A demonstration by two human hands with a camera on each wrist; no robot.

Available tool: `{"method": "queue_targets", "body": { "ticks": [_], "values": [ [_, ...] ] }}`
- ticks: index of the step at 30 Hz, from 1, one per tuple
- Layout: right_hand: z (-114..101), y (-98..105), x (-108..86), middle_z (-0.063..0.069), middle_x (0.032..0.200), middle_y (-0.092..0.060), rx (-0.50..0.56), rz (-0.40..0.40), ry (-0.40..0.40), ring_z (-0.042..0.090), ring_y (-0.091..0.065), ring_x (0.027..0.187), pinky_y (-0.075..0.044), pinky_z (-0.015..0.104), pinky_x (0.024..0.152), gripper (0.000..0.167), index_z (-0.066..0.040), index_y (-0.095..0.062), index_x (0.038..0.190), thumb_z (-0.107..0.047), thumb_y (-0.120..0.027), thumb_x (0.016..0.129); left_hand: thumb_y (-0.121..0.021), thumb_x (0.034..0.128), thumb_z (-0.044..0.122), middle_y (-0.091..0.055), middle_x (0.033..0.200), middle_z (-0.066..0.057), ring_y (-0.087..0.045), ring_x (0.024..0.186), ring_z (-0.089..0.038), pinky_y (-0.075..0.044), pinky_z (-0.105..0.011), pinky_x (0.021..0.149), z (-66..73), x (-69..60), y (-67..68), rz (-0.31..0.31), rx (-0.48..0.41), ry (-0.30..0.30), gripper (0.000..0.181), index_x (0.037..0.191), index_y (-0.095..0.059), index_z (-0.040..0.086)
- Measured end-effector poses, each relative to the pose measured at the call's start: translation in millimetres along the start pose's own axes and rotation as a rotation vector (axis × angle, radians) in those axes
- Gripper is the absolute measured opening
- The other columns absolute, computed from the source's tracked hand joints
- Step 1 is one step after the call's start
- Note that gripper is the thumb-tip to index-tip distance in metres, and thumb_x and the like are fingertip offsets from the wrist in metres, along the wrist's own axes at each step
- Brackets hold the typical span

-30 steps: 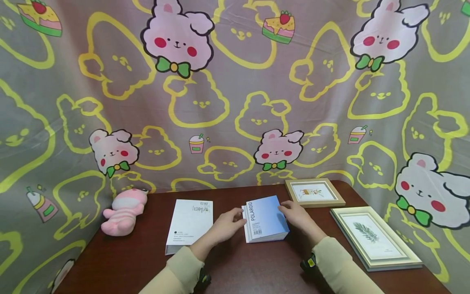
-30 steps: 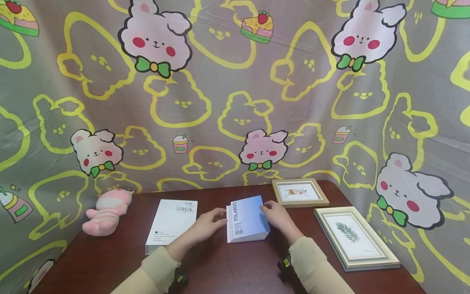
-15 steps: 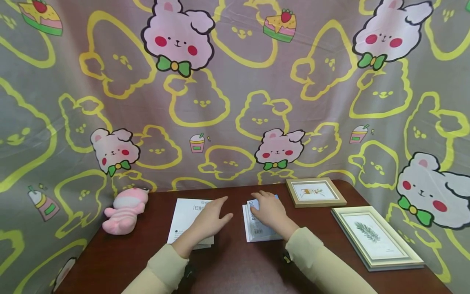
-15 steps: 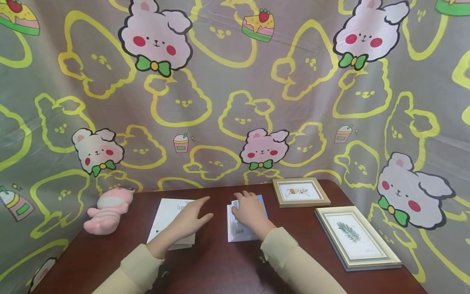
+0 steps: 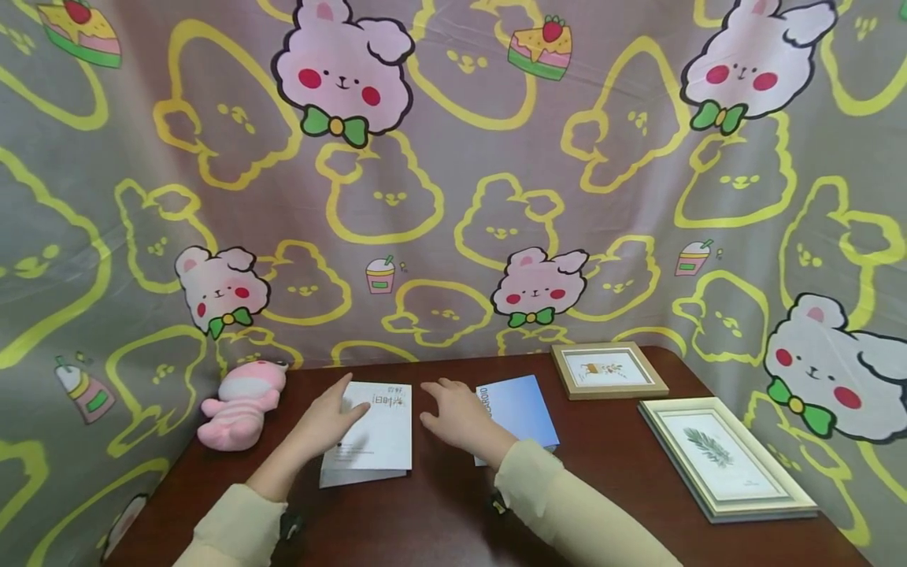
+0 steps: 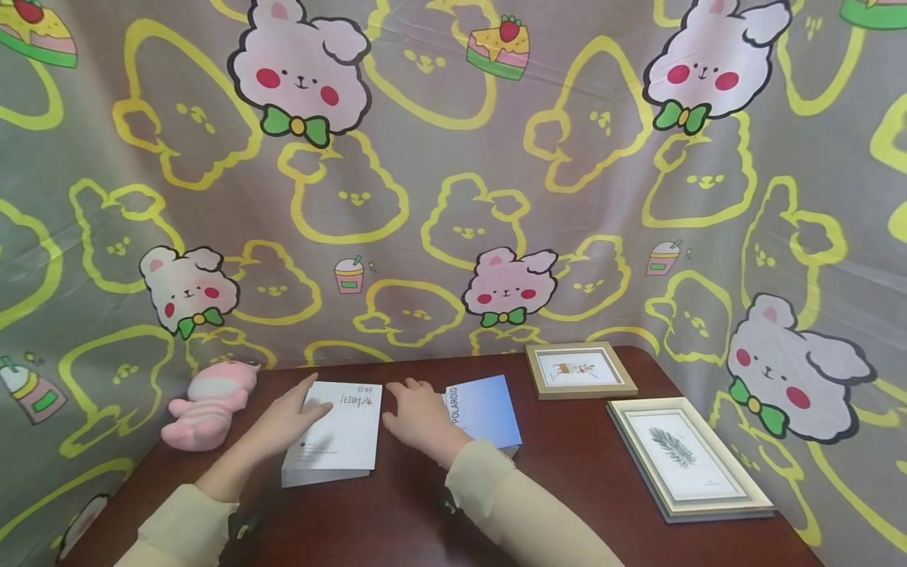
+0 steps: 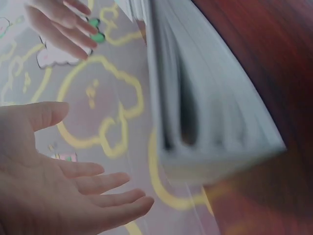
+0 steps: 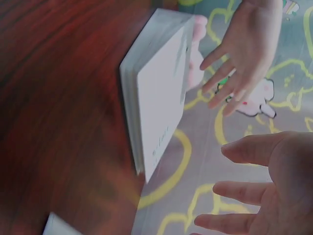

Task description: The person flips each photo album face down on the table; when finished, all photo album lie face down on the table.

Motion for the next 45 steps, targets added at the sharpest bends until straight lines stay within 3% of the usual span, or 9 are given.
{"method": "queue_targets", "body": {
  "ticks": [6,17,21,29,34,39,45],
  "values": [
    [-20.8,-16.3,3.7,0.021,0.141,-0.057,0.017,-0.025,0.043,0.036,-0.054,0.131,-0.045,0.048,0.105,0.05,-0.008,-0.062,0.14,-0.025,-0.071,0.094,-0.06,0.1026,0.03,-0.032,0.151,-0.042,-0.034,0.139,-0.055,-0.032,-0.064,0.109,-22.5,-10.6,8.2,-0.043,0.01,0.071,0.077,0.15,-0.025,-0.02],
    [-37.6,-39.8,-2.1,0.017,0.136,-0.061,0.021,-0.146,0.097,0.03,-0.062,0.121,-0.05,0.039,0.099,0.058,-0.012,-0.06,0.143,-0.032,-0.072,0.09,-0.056,0.1005,0.049,-0.029,0.148,-0.047,-0.029,0.139,-0.059,-0.028,-0.066,0.111,-54.4,-21.7,-1.1,-0.212,-0.076,0.22,0.093,0.142,-0.026,-0.029],
    [-38.0,-46.8,-4.5,0.015,0.135,-0.062,0.046,-0.198,0.056,0.028,-0.062,0.12,-0.05,0.039,0.098,0.058,-0.013,-0.061,0.142,-0.035,-0.073,0.09,-0.055,0.102,0.046,-0.034,0.144,-0.048,-0.032,0.137,-0.06,-0.032,-0.066,0.108,-54.8,-23.9,-3.5,-0.244,-0.081,0.233,0.088,0.138,-0.032,-0.031],
    [-36.4,-56.7,-5.7,0.01,0.121,-0.068,0.052,-0.21,0.075,0.02,-0.064,0.11,-0.051,0.032,0.093,0.051,-0.01,-0.066,0.135,-0.034,-0.074,0.091,-0.055,0.1036,0.038,-0.046,0.137,-0.045,-0.041,0.132,-0.057,-0.036,-0.064,0.106,-54.6,-22.4,-10.0,-0.211,-0.124,0.203,0.074,0.133,-0.041,-0.029],
    [-35.8,-60.0,-6.6,0.009,0.114,-0.068,0.026,-0.209,0.097,0.017,-0.064,0.1,-0.051,0.03,0.088,0.045,-0.01,-0.07,0.129,-0.035,-0.073,0.091,-0.056,0.1042,0.032,-0.066,0.114,-0.024,-0.06,0.112,-0.037,-0.044,-0.055,0.1,-52.0,-23.0,-15.0,-0.214,-0.214,0.185,0.056,0.128,-0.057,-0.018],
    [-34.6,-62.3,-8.0,0.015,0.127,-0.065,0.037,-0.219,0.088,0.024,-0.064,0.113,-0.05,0.034,0.096,0.046,-0.01,-0.07,0.131,-0.035,-0.073,0.093,-0.055,0.105,0.03,-0.068,0.092,-0.004,-0.061,0.088,-0.019,-0.048,-0.041,0.086,-51.0,-22.4,-18.8,-0.217,-0.26,0.203,0.041,0.113,-0.069,-0.008],
    [-31.8,-63.5,-9.1,0.02,0.14,-0.058,0.063,-0.235,0.058,0.03,-0.058,0.126,-0.047,0.039,0.103,0.049,-0.011,-0.068,0.134,-0.036,-0.073,0.092,-0.052,0.106,0.034,-0.068,0.095,-0.007,-0.062,0.098,-0.025,-0.045,-0.052,0.096,-47.4,-21.2,-19.5,-0.198,-0.277,0.263,0.046,0.111,-0.068,-0.009]
  ]
}}
Point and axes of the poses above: each hand's wrist, its own x-axis towards the middle knuckle, its own y-axis out of the back of the hand, z = x × y, the point moved 4 cm from there along x, towards the middle knuckle
